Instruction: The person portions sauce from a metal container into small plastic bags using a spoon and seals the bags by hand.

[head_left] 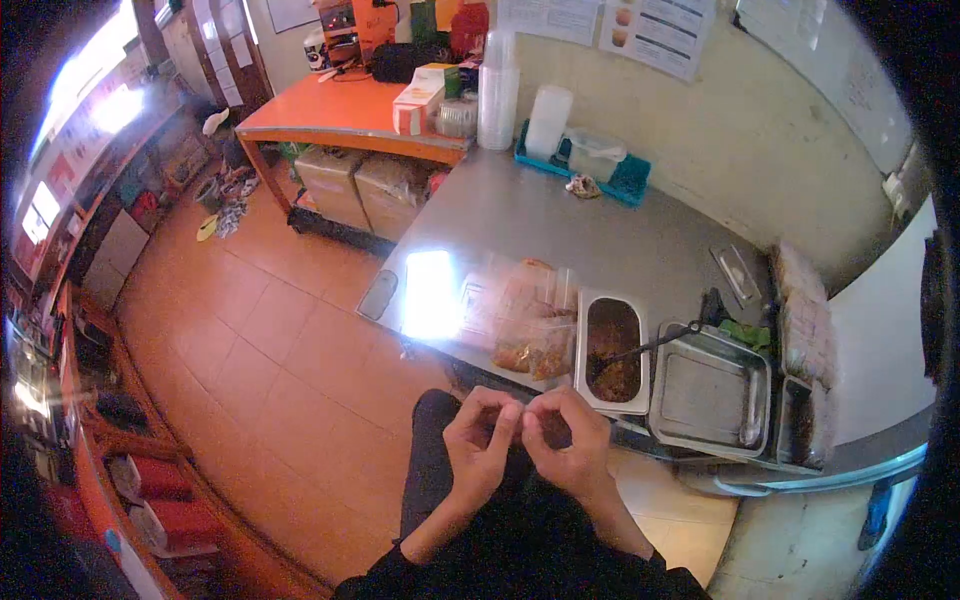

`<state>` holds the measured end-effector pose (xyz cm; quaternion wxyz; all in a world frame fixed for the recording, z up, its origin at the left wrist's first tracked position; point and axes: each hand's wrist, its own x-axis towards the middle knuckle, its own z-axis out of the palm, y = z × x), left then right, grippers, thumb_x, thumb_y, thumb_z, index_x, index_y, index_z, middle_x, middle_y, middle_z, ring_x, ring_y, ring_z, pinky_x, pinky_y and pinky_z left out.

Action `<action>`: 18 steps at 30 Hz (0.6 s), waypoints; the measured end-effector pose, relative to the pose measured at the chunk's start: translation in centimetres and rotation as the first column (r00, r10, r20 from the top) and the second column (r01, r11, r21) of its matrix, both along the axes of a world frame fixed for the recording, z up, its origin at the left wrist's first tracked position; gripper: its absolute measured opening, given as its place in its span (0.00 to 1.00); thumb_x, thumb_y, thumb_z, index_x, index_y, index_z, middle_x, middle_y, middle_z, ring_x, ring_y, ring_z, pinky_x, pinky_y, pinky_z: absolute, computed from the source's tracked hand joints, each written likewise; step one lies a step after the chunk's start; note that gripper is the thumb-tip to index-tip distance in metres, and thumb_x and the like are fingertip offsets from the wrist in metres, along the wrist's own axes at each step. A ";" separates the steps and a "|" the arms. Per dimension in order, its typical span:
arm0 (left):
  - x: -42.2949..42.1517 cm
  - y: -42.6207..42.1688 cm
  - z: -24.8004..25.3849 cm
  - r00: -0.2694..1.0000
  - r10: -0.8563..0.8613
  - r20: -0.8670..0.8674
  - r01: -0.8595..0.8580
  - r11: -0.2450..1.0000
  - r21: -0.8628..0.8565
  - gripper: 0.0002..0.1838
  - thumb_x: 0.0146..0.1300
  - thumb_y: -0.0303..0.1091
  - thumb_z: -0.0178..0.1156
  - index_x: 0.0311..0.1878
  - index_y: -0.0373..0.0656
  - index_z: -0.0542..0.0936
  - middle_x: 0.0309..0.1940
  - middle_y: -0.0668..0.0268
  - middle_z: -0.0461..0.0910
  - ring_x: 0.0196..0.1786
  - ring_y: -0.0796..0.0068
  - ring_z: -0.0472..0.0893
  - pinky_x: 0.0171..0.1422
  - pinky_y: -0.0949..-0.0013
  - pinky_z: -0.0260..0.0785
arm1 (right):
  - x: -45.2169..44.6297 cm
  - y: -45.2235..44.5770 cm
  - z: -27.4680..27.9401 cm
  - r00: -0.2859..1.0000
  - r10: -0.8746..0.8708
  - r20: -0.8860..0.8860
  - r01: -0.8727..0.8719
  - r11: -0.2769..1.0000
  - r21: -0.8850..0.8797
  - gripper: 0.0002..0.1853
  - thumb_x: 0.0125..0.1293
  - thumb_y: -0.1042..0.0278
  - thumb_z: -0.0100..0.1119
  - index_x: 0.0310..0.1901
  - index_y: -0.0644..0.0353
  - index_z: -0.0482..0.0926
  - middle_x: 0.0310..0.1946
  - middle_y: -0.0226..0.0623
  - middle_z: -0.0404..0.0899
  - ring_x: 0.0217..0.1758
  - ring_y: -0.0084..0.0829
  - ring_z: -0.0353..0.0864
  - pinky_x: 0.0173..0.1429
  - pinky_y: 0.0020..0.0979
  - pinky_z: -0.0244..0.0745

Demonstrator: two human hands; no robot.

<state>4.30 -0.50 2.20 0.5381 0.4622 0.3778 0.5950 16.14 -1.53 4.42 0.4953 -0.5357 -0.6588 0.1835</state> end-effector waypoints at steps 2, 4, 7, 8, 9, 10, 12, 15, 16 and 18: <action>0.0 -0.1 -0.5 0.997 0.011 -0.078 -0.007 0.998 0.056 0.03 0.64 0.25 0.56 0.36 0.37 0.74 0.32 0.71 0.71 0.35 0.84 0.71 0.42 0.80 0.65 | -0.1 -0.1 0.0 1.000 0.002 -0.007 -0.002 0.999 -0.038 0.07 0.52 0.71 0.62 0.32 0.58 0.74 0.27 0.37 0.75 0.30 0.39 0.78 0.37 0.33 0.74; -0.1 0.0 -0.7 0.995 -0.002 -0.100 0.009 0.998 0.070 0.03 0.64 0.25 0.56 0.36 0.37 0.74 0.32 0.71 0.71 0.35 0.84 0.71 0.41 0.80 0.64 | -0.2 -0.1 -0.2 1.000 0.005 -0.013 -0.006 0.996 -0.089 0.07 0.52 0.70 0.62 0.31 0.58 0.74 0.27 0.37 0.75 0.30 0.39 0.77 0.37 0.34 0.74; -0.5 0.0 -1.6 0.994 -0.021 -0.104 0.027 0.998 0.060 0.04 0.65 0.27 0.55 0.35 0.37 0.73 0.31 0.72 0.70 0.35 0.84 0.70 0.41 0.80 0.64 | -0.3 -0.1 -0.4 0.999 0.035 0.002 -0.034 0.990 -0.134 0.08 0.51 0.69 0.63 0.30 0.59 0.73 0.26 0.37 0.74 0.30 0.39 0.76 0.36 0.36 0.73; -0.7 0.1 -2.0 0.996 -0.025 -0.088 0.029 0.999 0.036 0.05 0.66 0.29 0.55 0.35 0.38 0.73 0.31 0.72 0.70 0.35 0.85 0.70 0.41 0.80 0.64 | -0.3 -0.1 -0.5 0.998 0.062 0.022 -0.058 0.990 -0.129 0.09 0.51 0.69 0.63 0.29 0.59 0.72 0.26 0.37 0.73 0.30 0.39 0.76 0.36 0.36 0.73; -0.9 0.5 -2.7 0.995 -0.036 -0.093 0.040 0.999 0.034 0.05 0.66 0.29 0.55 0.35 0.38 0.73 0.31 0.72 0.70 0.35 0.85 0.70 0.41 0.80 0.64 | -0.2 0.0 -0.6 0.999 0.051 0.016 -0.048 0.990 -0.129 0.09 0.51 0.69 0.63 0.29 0.59 0.72 0.26 0.37 0.73 0.30 0.39 0.76 0.36 0.36 0.73; -1.1 0.9 -3.4 1.000 0.030 -0.004 -0.030 0.999 -0.036 0.06 0.66 0.30 0.54 0.34 0.39 0.73 0.29 0.72 0.70 0.33 0.84 0.71 0.39 0.79 0.65 | -0.1 0.0 -0.7 0.998 0.062 -0.001 -0.062 0.996 -0.070 0.08 0.51 0.71 0.63 0.29 0.59 0.73 0.25 0.35 0.73 0.26 0.33 0.75 0.33 0.31 0.72; -1.2 1.4 -3.0 0.993 0.088 0.077 -0.080 0.991 -0.108 0.07 0.67 0.32 0.54 0.34 0.39 0.73 0.27 0.72 0.70 0.31 0.84 0.71 0.38 0.78 0.66 | 0.2 0.0 -0.8 0.998 0.059 -0.019 -0.059 0.998 -0.007 0.07 0.51 0.73 0.63 0.29 0.60 0.74 0.23 0.33 0.73 0.22 0.27 0.73 0.29 0.27 0.71; -1.1 1.9 -0.4 0.995 0.068 0.068 -0.058 0.988 -0.143 0.07 0.67 0.32 0.53 0.34 0.40 0.73 0.24 0.68 0.73 0.22 0.78 0.74 0.27 0.77 0.70 | 0.8 -0.1 -0.8 0.998 0.057 -0.022 -0.058 0.997 -0.060 0.06 0.52 0.74 0.64 0.29 0.60 0.74 0.24 0.35 0.73 0.24 0.29 0.75 0.30 0.28 0.71; -1.4 2.3 -0.8 0.996 0.055 0.064 -0.046 0.989 -0.138 0.07 0.67 0.32 0.53 0.34 0.40 0.73 0.24 0.68 0.73 0.22 0.78 0.74 0.27 0.77 0.70 | 1.2 -0.1 -0.5 0.998 0.061 0.000 -0.061 0.997 -0.048 0.06 0.54 0.72 0.62 0.29 0.59 0.73 0.25 0.37 0.73 0.27 0.36 0.75 0.34 0.33 0.71; -2.5 3.2 -1.8 0.975 -0.223 -0.018 0.224 0.974 0.044 0.06 0.64 0.30 0.57 0.33 0.38 0.75 0.25 0.65 0.77 0.26 0.77 0.78 0.29 0.75 0.73 | 1.9 0.2 -0.1 0.999 0.052 0.014 -0.052 0.998 -0.032 0.07 0.57 0.71 0.61 0.29 0.59 0.72 0.26 0.39 0.73 0.30 0.43 0.75 0.38 0.38 0.72</action>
